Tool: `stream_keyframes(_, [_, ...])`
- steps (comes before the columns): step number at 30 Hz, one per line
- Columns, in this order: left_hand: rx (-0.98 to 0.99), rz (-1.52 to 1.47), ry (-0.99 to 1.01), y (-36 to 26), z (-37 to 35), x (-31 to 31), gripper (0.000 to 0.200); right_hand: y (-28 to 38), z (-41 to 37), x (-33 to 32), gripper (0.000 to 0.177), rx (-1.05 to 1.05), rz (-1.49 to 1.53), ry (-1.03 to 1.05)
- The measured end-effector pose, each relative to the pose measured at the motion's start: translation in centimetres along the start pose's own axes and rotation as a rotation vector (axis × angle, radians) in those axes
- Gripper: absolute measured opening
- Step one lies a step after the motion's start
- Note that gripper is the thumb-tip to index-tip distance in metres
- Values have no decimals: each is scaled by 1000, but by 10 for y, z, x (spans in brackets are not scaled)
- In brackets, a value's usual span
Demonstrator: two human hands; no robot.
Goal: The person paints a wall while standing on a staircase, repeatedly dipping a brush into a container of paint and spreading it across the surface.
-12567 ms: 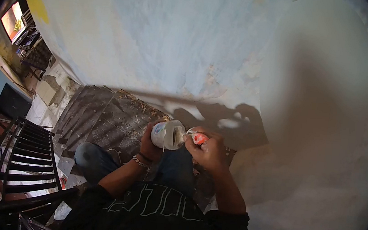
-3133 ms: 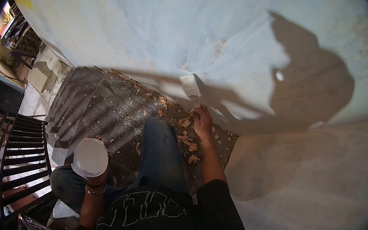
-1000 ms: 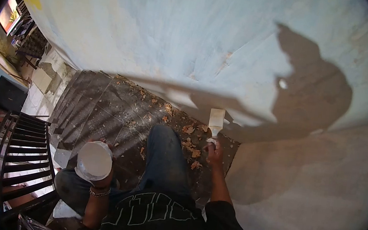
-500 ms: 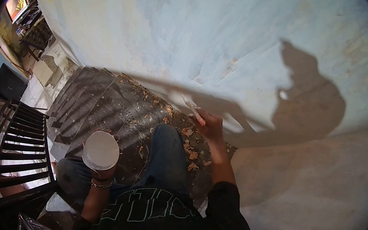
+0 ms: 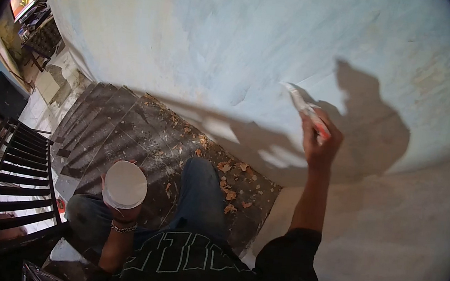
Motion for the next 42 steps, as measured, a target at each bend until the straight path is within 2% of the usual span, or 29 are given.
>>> stream_keyframes(3, [2, -36, 39, -1, 0, 15, 56, 19, -17, -9, 18, -216, -97, 18])
stream_keyframes(6, [30, -5, 16, -1, 1, 7, 56, -15, -49, 45, 23, -273, -174, 198])
stream_keyframes(7, [23, -24, -19, 0, 2, -2, 56, -9, -54, 60, 23, -297, -316, 272])
stream_keyframes(10, [-6, -63, -69, 3, 6, -19, 55, -10, -22, 41, 19, -231, -318, 91])
stream_keyframes(12, [-2, -68, -87, 4, 7, -21, 55, 21, 4, 4, 18, -258, -398, 28])
stream_keyframes(14, [33, -65, -106, 6, 10, -19, 56, 71, 16, -23, 17, -348, -274, -77])
stream_keyframes(16, [42, -50, -83, 6, 11, -17, 55, 96, 8, -37, 16, -485, -340, -176])
stream_keyframes(17, [46, -39, -77, 5, 10, -17, 55, 101, 0, -40, 16, -550, -371, -219])
stream_keyframes(19, [13, -82, -106, 4, 10, -12, 54, 79, -26, -27, 18, -639, -294, -138])
stream_keyframes(21, [14, -78, -122, 3, 9, -11, 54, 49, -51, 18, 19, -460, -180, 43])
stream_keyframes(22, [31, -59, -121, 1, 8, -11, 54, 15, -64, 49, 19, -241, -141, 181])
stream_keyframes(24, [47, -47, -131, 0, 6, -9, 55, -34, -83, 106, 19, -124, -152, 279])
stream_keyframes(25, [45, -53, -143, -1, 5, -5, 55, -40, -85, 127, 20, -226, -199, 239])
stream_keyframes(28, [58, -43, -96, -3, 6, 0, 56, -52, -73, 157, 22, -226, -117, 203])
stream_keyframes(29, [60, -37, -66, -3, 6, 1, 56, -45, -66, 159, 23, -319, -107, 140])
stream_keyframes(32, [79, -24, -47, -3, 8, 1, 56, -29, -35, 148, 21, -235, -405, 178])
stream_keyframes(34, [80, -34, -62, -3, 7, 2, 55, 3, -12, 113, 16, -347, -250, 42])
stream_keyframes(37, [64, -60, -97, -2, 7, 5, 55, 78, 6, 56, 16, -437, -228, -82])
stream_keyframes(41, [56, -80, -104, -1, 7, 10, 54, 98, -24, 22, 13, -626, -210, -232])
stream_keyframes(42, [63, -65, -83, -2, 8, 11, 54, 91, -33, 27, 10, -570, -131, -148])
Point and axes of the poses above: each hand's wrist, its own z-axis towards the middle knuckle, its own x-axis out of the palm, y = z × x, the point moved 6 cm from there along z, towards the middle knuckle, and after that the axes turned 12 degrees about x, right-handed, at the moved point
